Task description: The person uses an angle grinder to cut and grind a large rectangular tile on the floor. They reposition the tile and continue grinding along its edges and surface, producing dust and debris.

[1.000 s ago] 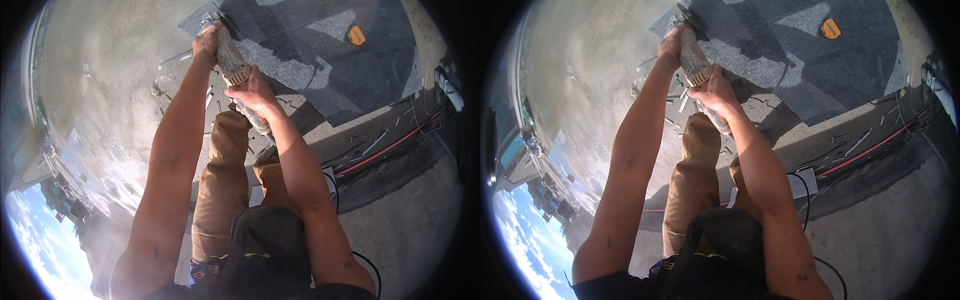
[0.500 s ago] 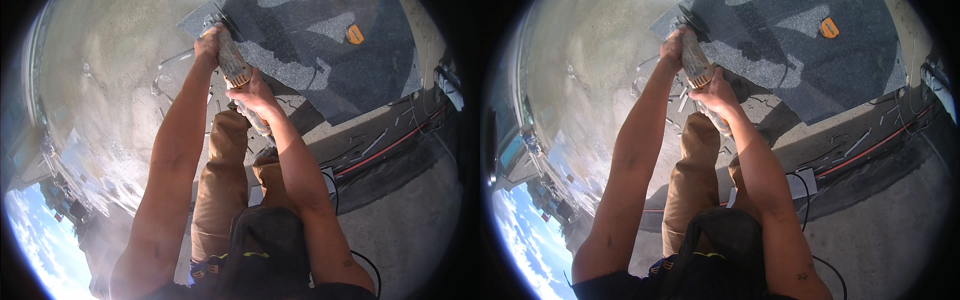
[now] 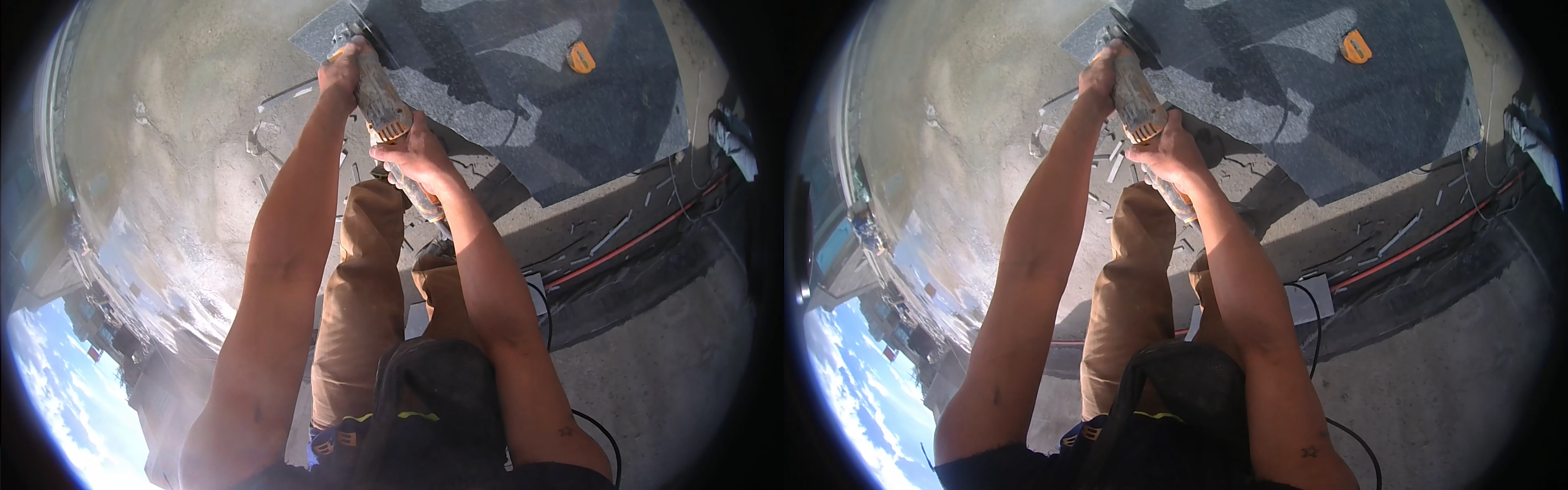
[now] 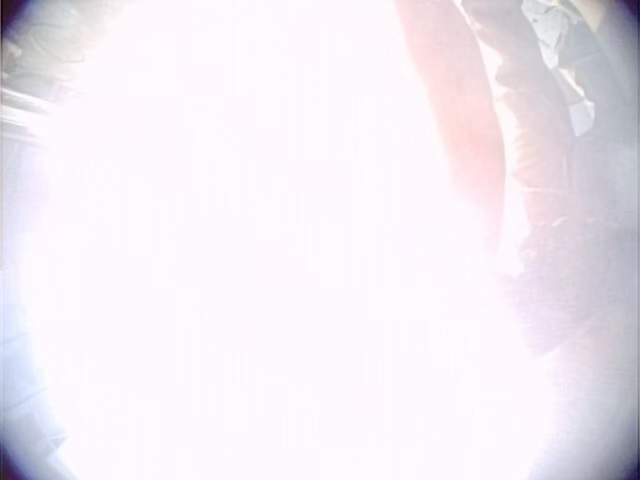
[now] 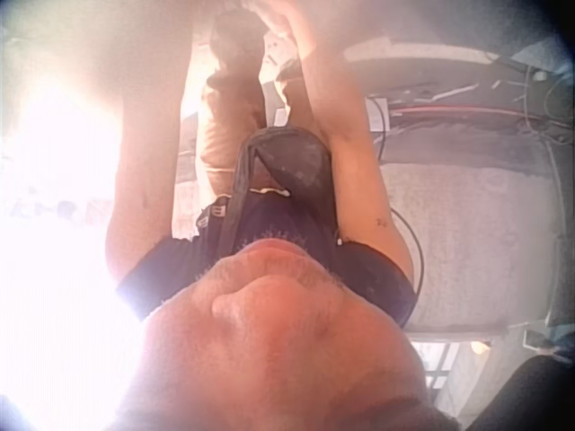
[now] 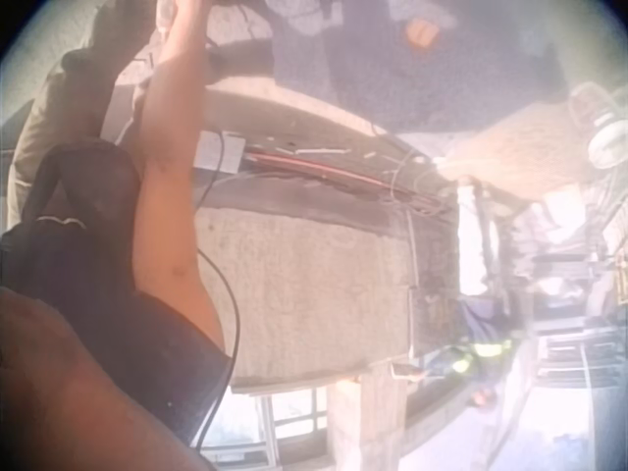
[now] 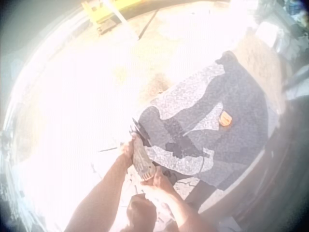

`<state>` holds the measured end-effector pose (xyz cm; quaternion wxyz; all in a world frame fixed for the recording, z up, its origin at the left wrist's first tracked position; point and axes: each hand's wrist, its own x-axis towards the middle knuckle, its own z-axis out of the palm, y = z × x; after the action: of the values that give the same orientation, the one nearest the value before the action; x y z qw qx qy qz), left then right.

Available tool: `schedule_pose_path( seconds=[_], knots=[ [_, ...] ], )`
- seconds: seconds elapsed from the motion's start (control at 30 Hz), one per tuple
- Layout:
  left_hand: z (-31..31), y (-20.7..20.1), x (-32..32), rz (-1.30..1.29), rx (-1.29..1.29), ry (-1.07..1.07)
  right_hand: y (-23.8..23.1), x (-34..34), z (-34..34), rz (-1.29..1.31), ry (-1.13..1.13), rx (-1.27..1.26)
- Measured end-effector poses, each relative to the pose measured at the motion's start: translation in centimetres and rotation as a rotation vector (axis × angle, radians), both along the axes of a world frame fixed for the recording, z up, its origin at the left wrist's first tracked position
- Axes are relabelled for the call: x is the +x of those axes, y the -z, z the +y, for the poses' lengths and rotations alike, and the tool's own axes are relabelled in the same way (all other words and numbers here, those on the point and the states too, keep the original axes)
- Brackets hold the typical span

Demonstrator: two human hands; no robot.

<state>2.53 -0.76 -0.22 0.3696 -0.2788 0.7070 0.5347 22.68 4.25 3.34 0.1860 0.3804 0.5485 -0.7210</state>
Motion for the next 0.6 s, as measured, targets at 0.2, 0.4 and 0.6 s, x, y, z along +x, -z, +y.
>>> schedule_pose_path(
  seconds=[0.2, 0.4, 0.6],
  knots=[
    [0.2, 0.9, -1.4, 0.018, -0.07, 0.011, -1.2, -2.1, 0.3, -0.017, 0.069, -0.049],
    [0.3, 2.4, -3.1, 0.02, -0.041, -0.001, -2.1, -3.6, 1.3, -0.012, 0.077, -0.094],
    [0.8, 2.6, -3.3, -0.008, -0.028, -0.029, -2.2, -4.1, 1.5, -0.013, 0.041, 0.031]
  ],
)
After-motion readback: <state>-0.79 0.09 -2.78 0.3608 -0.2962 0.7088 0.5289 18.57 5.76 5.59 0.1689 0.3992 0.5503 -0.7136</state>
